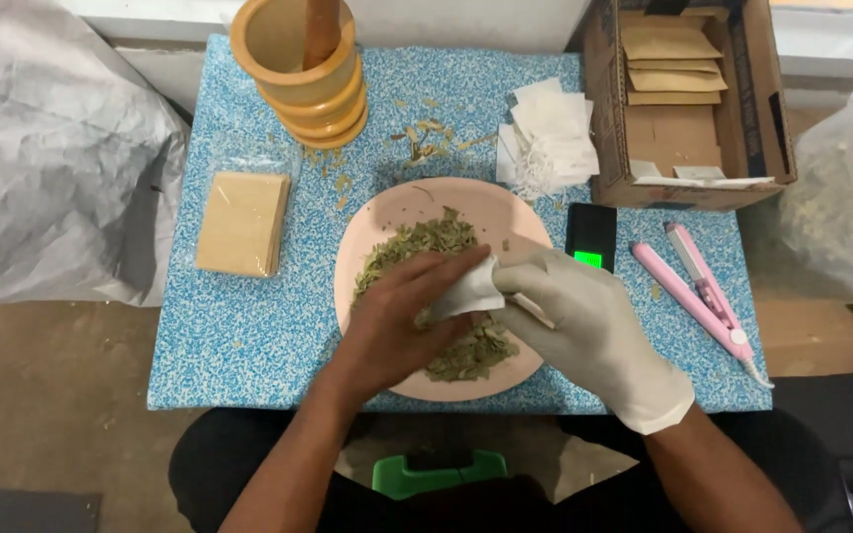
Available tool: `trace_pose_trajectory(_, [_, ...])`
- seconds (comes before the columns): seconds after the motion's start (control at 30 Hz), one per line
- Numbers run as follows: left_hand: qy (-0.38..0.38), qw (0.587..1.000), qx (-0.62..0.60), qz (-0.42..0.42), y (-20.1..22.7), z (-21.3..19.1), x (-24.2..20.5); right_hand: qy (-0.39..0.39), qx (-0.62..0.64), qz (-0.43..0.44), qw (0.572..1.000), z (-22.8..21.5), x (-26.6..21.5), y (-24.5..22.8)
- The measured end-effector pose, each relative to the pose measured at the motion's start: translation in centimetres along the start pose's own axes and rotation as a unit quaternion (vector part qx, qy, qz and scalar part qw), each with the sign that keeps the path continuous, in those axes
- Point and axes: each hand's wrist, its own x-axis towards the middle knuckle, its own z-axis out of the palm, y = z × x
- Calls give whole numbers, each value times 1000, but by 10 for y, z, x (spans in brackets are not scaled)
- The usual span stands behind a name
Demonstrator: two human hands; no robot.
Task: Filling small white tea bags with dried green herbs using a spoon, weighing them, and sealing them with a pink handheld heat sealer.
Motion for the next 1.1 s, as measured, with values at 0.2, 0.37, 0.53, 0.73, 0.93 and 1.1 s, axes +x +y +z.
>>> trace_pose_trajectory(0.2, [25,999,-4,-42,-4,-18,4,2,77,111,991,-25,13,-33])
trace_pose_trajectory(0.37, [86,992,-64,-70,-6,-44,2,-80,-153,112,979,-28,9,12])
trace_pose_trajectory(0.53, [105,985,-119,-71,-21,-49,-5,-136,-287,35,948,-1,-3,29])
trace_pose_trajectory(0.73, [79,986,-116,-89,-19,-51,-6,-36,-432,-78,898,23,-5,40])
trace_pose_trajectory(0.93, [71,987,-100,-108,-16,-54,-6,-128,-407,-26,904,-13,18,39])
trace_pose_trajectory(1.1, [60,984,-115,-122,-13,-53,-4,3,-470,-57,881,-14,32,82])
